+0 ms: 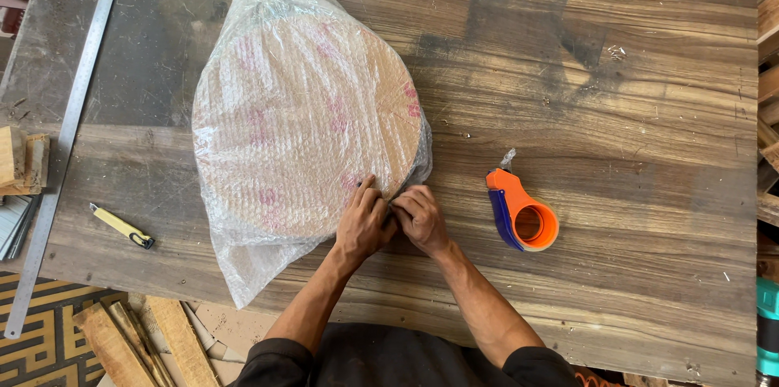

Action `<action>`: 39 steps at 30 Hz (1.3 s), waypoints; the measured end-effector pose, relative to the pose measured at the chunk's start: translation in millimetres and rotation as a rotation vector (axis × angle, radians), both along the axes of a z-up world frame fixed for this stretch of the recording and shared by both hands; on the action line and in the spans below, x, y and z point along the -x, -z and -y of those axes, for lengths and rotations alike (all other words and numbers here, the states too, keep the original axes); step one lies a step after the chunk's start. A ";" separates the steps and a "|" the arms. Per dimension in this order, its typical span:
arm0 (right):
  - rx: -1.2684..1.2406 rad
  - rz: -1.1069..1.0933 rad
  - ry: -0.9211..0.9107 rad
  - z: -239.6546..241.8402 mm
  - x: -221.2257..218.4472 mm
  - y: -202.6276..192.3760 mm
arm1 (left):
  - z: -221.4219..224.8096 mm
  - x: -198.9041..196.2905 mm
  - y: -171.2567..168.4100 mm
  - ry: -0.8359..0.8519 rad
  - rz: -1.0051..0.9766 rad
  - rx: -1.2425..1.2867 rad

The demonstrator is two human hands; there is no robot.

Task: The person uses a tape dispenser to secure bubble wrap around a large, round wooden object on a workbench. They apply strips of tape across the packaging and press the edges down by hand.

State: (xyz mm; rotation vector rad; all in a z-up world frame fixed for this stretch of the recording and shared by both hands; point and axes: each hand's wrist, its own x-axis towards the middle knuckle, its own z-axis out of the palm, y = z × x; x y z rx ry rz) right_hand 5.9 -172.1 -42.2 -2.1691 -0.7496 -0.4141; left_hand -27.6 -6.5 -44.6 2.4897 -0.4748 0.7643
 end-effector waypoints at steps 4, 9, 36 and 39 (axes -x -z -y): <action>-0.057 -0.025 -0.001 -9.1 -12.3 -15.0 | 1.8 -0.6 17.7 -0.027 0.009 -0.042; -0.116 -0.046 0.254 6.8 -25.8 -6.6 | 3.0 -1.1 18.9 -0.050 0.002 -0.029; -1.262 -1.106 -0.056 122.2 120.2 -62.8 | 0.0 0.5 3.7 -0.154 -0.014 0.093; -1.438 -1.424 0.288 122.5 144.8 8.3 | -3.1 -1.9 16.2 -0.144 -0.057 0.158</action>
